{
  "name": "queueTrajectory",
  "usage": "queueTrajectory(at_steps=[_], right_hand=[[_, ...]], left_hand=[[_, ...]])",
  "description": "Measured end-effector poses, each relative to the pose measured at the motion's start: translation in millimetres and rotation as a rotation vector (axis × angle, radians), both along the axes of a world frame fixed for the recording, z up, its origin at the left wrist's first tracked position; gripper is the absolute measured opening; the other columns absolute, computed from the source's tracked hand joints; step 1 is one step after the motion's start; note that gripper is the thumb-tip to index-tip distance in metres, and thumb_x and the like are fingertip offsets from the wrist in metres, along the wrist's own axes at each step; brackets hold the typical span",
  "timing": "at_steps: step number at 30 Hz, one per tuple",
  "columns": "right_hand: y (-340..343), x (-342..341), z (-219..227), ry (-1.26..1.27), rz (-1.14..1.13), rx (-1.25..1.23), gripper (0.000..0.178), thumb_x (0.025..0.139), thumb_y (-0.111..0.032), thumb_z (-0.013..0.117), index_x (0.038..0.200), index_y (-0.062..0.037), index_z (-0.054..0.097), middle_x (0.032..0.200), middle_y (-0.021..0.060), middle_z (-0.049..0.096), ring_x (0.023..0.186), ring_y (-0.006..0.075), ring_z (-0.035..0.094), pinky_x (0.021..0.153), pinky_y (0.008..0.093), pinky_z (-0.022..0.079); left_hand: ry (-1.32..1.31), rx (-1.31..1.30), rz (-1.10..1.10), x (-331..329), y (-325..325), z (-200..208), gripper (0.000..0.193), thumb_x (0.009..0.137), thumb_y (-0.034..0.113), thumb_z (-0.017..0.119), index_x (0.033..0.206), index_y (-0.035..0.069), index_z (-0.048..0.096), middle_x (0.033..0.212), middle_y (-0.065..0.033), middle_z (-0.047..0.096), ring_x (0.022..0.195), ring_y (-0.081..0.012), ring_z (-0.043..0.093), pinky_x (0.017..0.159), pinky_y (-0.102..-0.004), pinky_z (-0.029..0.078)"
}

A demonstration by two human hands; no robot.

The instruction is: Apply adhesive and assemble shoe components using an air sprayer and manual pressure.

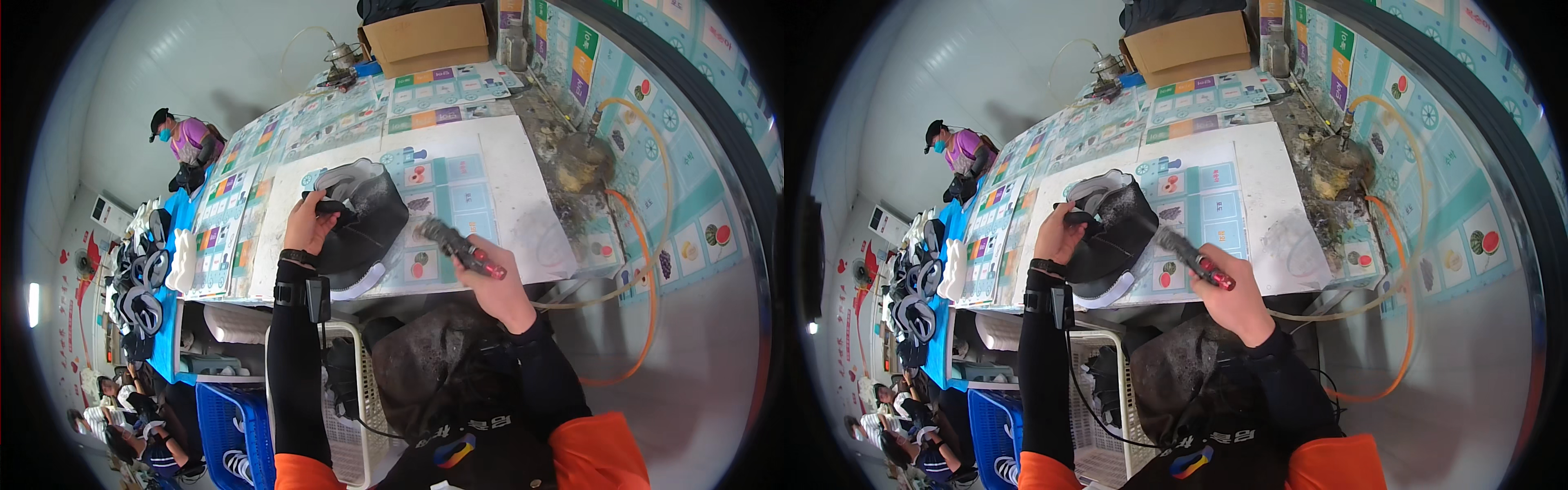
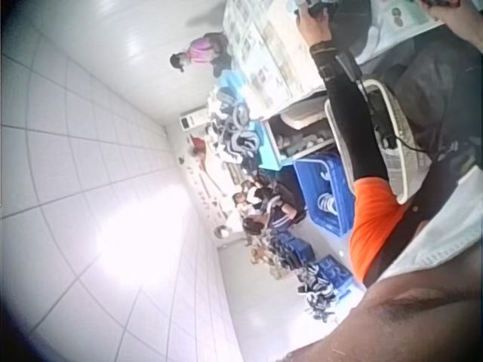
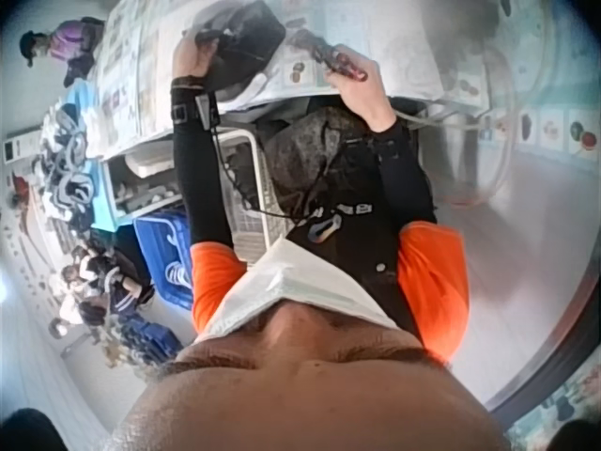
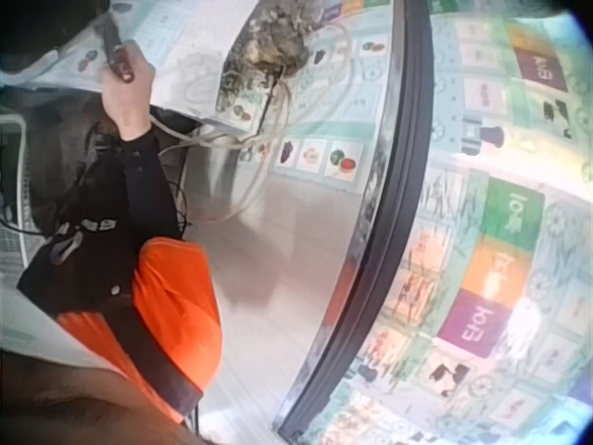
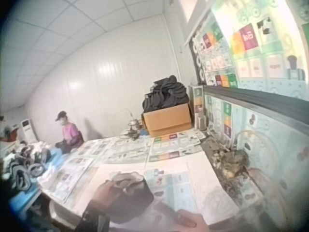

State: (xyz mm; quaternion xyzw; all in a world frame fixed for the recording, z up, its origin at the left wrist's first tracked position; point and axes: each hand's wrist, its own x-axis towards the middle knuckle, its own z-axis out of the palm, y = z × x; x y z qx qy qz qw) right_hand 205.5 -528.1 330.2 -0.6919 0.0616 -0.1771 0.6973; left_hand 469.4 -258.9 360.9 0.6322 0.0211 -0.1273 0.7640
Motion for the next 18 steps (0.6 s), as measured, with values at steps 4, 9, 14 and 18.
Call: queueTrajectory(at_steps=[4,9,14,18], right_hand=[[1,-5,-2,0.000,0.064,-0.115,0.013,0.085,-0.004,0.064,0.097,0.0019,0.063,0.073,0.0138,0.058,0.067,0.0193,0.051,0.068,0.0327,0.046],[-4,-9,-2,0.084,0.082,-0.082,0.015,0.083,-0.006,0.067,0.096,0.0011,0.064,0.075,0.0174,0.062,0.066,0.0303,0.057,0.068,0.0349,0.048],[-11,-9,-7,0.127,0.041,-0.113,0.015,0.082,-0.006,0.066,0.095,0.0013,0.065,0.076,0.0184,0.063,0.066,0.0309,0.059,0.067,0.0356,0.048],[-7,-11,-7,0.102,-0.003,-0.148,0.014,0.082,-0.006,0.065,0.094,0.0012,0.065,0.075,0.0198,0.062,0.066,0.0325,0.056,0.067,0.0368,0.048]], left_hand=[[0.011,-0.023,0.013,2,3,0,0.023,0.096,0.020,0.070,0.108,0.002,0.063,0.089,-0.0105,0.069,0.075,-0.0233,0.068,0.063,-0.0313,0.057],[0.007,-0.002,-0.007,2,3,-1,0.023,0.096,0.021,0.071,0.108,0.002,0.064,0.088,-0.0101,0.069,0.075,-0.0228,0.069,0.063,-0.0309,0.057],[0.001,-0.006,-0.017,1,1,1,0.023,0.096,0.021,0.071,0.107,0.002,0.063,0.089,-0.0107,0.069,0.073,-0.0228,0.069,0.063,-0.0310,0.057],[0.006,0.003,0.009,1,6,3,0.021,0.096,0.019,0.070,0.107,0.002,0.063,0.090,-0.0109,0.068,0.072,-0.0233,0.069,0.063,-0.0313,0.057]])
